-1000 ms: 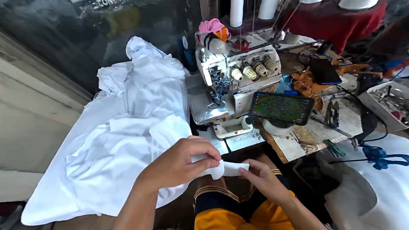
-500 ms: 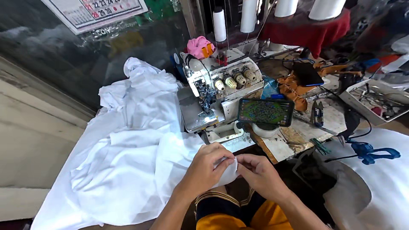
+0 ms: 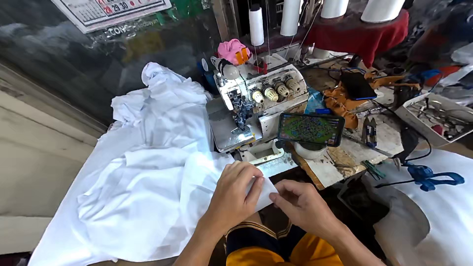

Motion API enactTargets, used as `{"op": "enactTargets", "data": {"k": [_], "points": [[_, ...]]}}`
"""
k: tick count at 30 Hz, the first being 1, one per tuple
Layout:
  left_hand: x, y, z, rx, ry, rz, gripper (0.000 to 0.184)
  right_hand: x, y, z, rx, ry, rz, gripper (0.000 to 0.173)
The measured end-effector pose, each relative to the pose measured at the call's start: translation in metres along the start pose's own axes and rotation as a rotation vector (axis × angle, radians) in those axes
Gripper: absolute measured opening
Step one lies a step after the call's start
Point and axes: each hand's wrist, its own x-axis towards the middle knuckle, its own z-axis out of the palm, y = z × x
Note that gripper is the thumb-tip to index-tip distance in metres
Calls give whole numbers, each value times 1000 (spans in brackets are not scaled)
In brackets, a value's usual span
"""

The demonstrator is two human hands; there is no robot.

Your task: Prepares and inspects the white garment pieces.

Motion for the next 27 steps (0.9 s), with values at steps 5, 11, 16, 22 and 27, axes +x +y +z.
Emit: {"op": "enactTargets", "data": {"k": [5,11,16,22,27], "points": [[-6,-14,-2,-291,-69,-178,20,-2,3,2,-31,50,10,19],[-2,-16,-11,-466,-81,-227,19,-1,1,1,-26,57,28,19],[-4,-15,-8,-410,-53,-214,19,0,-2,5,49,84,-10,17],[-4,-11,-9,-371,-27,-218,19,-3,0,5,56,98,-53,18],[-3,-6,-8,-298,-12,-186,22,-3,2,6,48,143,-88,18]]}}
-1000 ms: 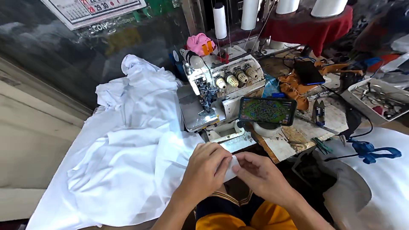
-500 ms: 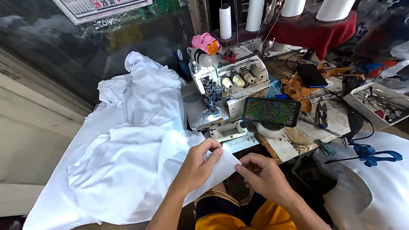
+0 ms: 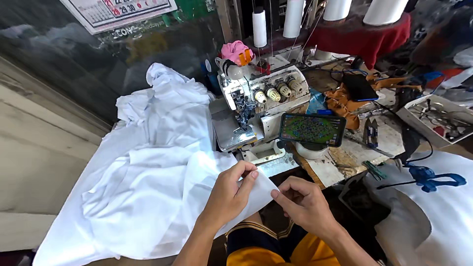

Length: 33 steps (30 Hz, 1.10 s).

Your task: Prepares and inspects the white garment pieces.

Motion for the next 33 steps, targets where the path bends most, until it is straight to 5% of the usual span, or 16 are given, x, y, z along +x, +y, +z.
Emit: {"op": "enactTargets", "data": {"k": [8,12,15,19,24,33], "points": [[2,2,7,235,167,43,21,16,-3,5,18,19,-26,18],[20,15,-23,301,221,43,23,47,-27,9,0,15,-49,20],[55,16,-31,485,334,38,24,87,-35,15,-5,36,87,20],[95,-16,-30,753,264,-36,20,123,-13,26,136,92,287,18],[113,-16,-46,669,122,-186,16,132,-6,36,255,160,326,21],[113,-31,-39,701,270,-66,24,148,-5,48,194,255,335,36]]}}
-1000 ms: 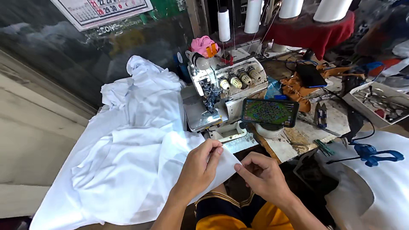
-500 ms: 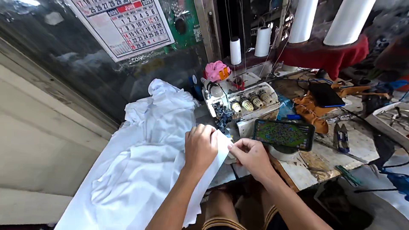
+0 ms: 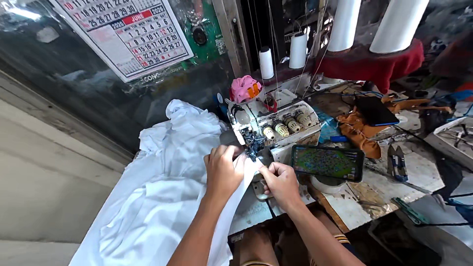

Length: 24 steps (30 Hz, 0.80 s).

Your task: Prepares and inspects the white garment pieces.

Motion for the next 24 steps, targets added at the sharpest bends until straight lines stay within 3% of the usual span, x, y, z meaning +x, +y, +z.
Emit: {"op": "enactTargets", "data": {"k": [6,12,16,20,22,24], "points": [[-41,3,13,-127,99,33,29,4,-1,0,16,-19,44,37],[-16,-24,4,-253,-81,-102,31,-6,7,0,41,-37,-80,38],[-39,-25,-1,-155,-132,-203,46,-67,35,-14,109,-314,-126,32],[-47,-15,-34,102,-111,-129,30,-119,87,-22,-123,-750,-46,27],[-54,10,-42,108,-145,-95,24,-126,110,-21,-143,-850,50,39],[-58,52,-25,3,-264,-69,24,-132,109,-4,-60,-843,208,61]]}}
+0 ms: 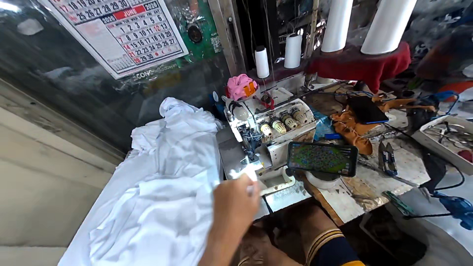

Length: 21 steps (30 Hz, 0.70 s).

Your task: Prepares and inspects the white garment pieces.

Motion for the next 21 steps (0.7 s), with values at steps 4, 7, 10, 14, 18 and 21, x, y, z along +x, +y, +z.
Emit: {"op": "enactTargets", "data": {"k": [4,7,10,14,18,21], "points": [[21,47,-8,-165,-242,-41,38,10,-42,12,125,96,94,31],[4,-6,-49,-473,154,124,26,-11,-7,-11,181,3,-269,23],[-4,-67,-79,-574,459,154,29,-36,-18,-25,525,75,-242,22],[-33,-92,-86,-91,288,-47,47,-23,-52,-29,570,167,-323,22],[-48,-43,-60,-345,79,274,41,-12,-105,-27,524,169,-435,29],[-36,-32,-55,-422,19,422,40,-12,-145,-7,642,284,-525,30]]}}
